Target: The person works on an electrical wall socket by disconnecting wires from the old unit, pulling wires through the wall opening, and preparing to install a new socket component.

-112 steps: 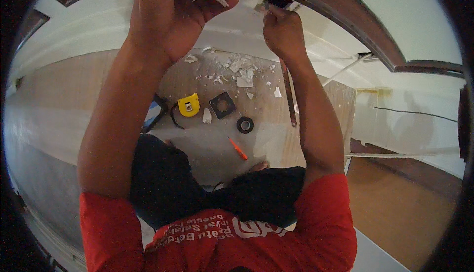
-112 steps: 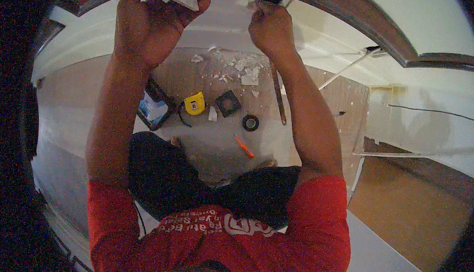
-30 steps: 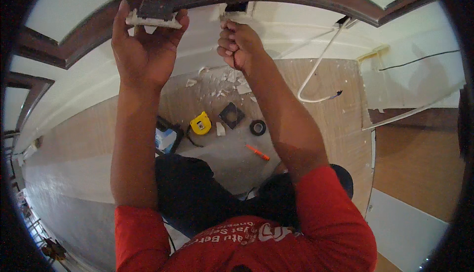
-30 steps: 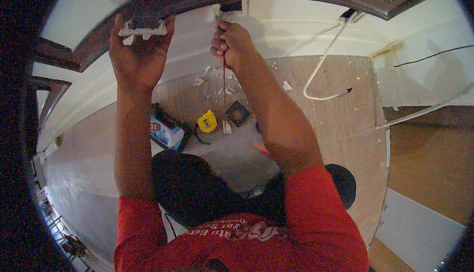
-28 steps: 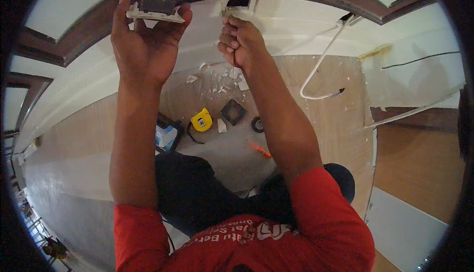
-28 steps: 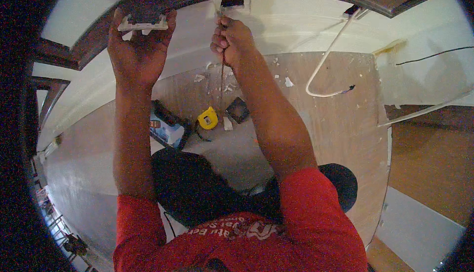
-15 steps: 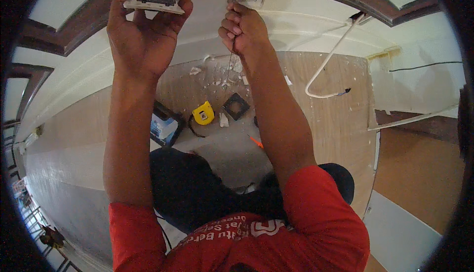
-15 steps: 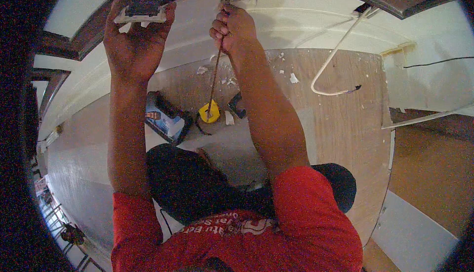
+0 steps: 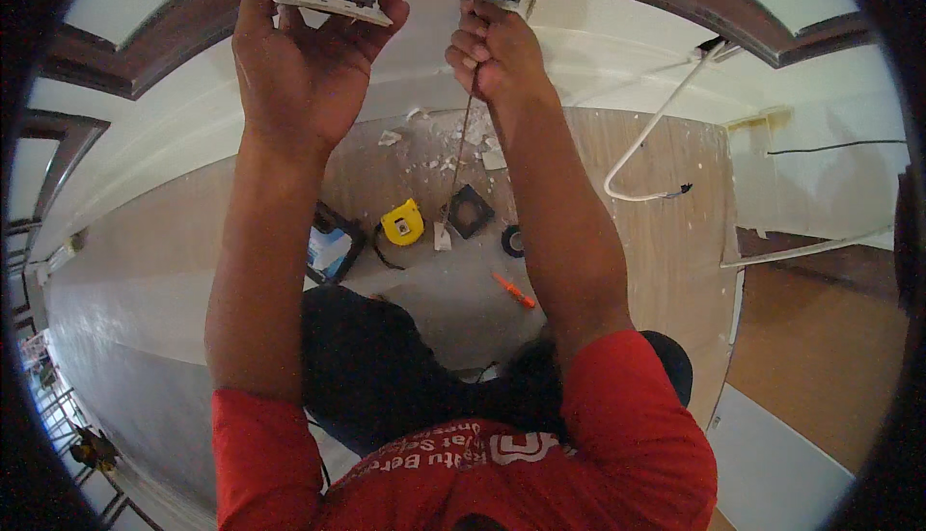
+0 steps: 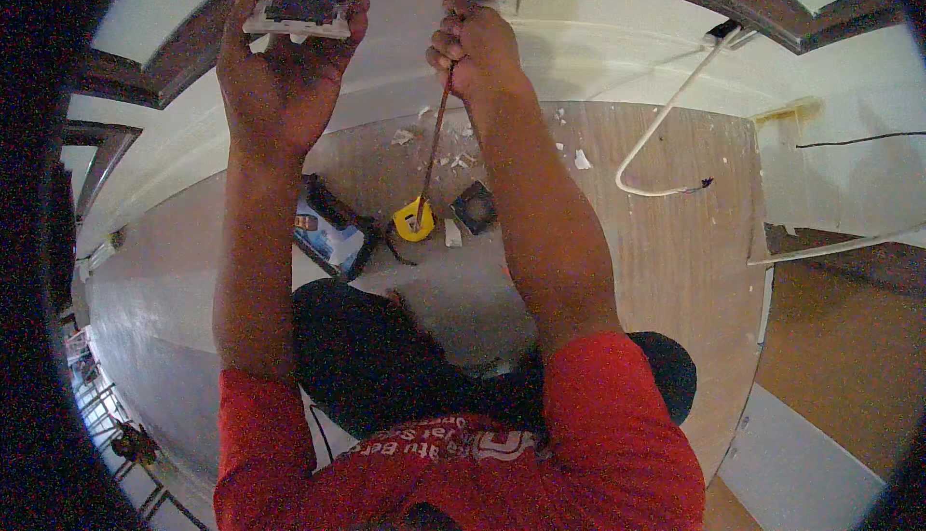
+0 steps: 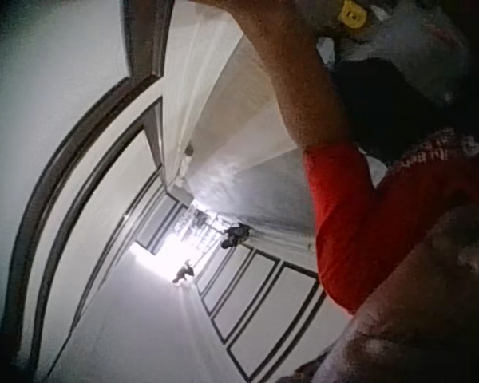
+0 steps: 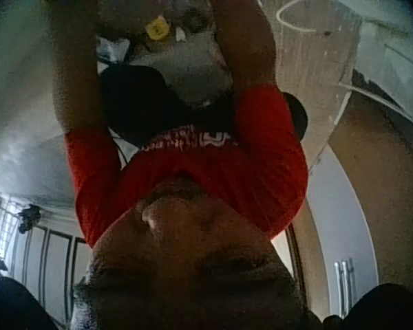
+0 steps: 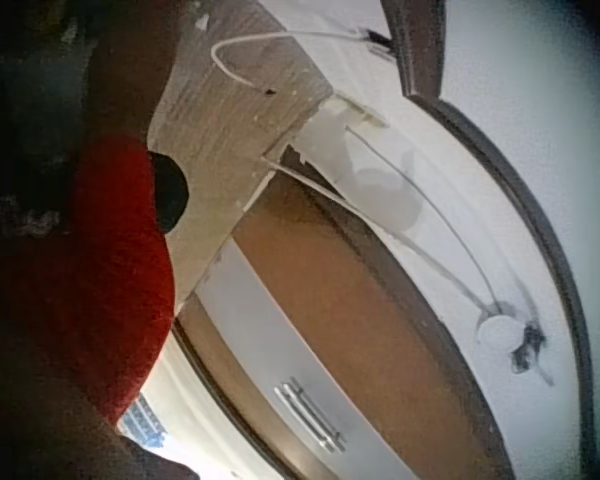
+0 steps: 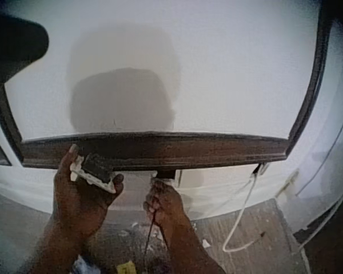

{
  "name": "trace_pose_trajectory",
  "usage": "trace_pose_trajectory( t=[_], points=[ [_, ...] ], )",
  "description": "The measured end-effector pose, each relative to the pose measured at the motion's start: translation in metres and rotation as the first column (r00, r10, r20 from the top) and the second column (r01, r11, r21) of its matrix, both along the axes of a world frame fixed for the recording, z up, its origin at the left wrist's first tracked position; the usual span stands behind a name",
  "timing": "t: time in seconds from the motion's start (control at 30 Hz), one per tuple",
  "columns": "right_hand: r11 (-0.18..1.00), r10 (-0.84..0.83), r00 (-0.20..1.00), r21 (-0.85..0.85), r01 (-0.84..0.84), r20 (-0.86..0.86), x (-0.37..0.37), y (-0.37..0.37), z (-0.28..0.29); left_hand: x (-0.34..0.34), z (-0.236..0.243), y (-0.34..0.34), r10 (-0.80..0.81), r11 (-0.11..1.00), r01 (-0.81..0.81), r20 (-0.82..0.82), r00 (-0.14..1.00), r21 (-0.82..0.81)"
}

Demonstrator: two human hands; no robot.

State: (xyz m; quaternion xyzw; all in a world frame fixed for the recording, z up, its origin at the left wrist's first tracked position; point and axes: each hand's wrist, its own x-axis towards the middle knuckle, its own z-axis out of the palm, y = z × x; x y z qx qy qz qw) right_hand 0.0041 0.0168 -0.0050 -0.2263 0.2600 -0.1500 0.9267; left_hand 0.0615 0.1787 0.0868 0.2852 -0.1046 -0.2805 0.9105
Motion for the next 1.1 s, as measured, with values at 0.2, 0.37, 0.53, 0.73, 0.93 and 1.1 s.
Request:
trace_pose_trajectory(
  t=[0.2,0.37,0.53,0.73,0.93,1.1],
  points=[
    [1.000,-0.009,0.998,-0.020,0.011,0.069,0.006,0.002,0.003,-0.007,0.010,-0.003,-0.005,1.000,0.006,0.021,1.000,-0.026],
    [0.999,0.007,0.999,-0.048,-0.005,0.040,0.001,0.004,0.006,-0.006,0.008,-0.003,-0.001,0.997,-0.001,-0.027,1.000,-0.074],
    [0.999,0.024,0.990,-0.040,-0.018,0.140,0.012,-0.006,0.006,-0.004,0.009,-0.005,0.003,0.998,-0.004,-0.020,1.000,-0.061],
    [0.999,0.030,0.990,0.022,-0.033,0.137,0.000,0.003,0.004,-0.007,0.013,-0.001,-0.023,1.000,0.021,-0.074,0.997,-0.022],
    [0.995,0.014,0.968,0.090,-0.038,0.250,-0.003,0.008,-0.006,0.006,0.000,0.009,-0.165,0.979,0.160,-0.033,0.986,-0.126],
    [0.993,0.026,0.970,0.104,-0.053,0.241,0.007,0.003,-0.005,0.007,-0.006,0.012,-0.078,0.997,0.078,-0.047,0.996,0.003]
  ],
)
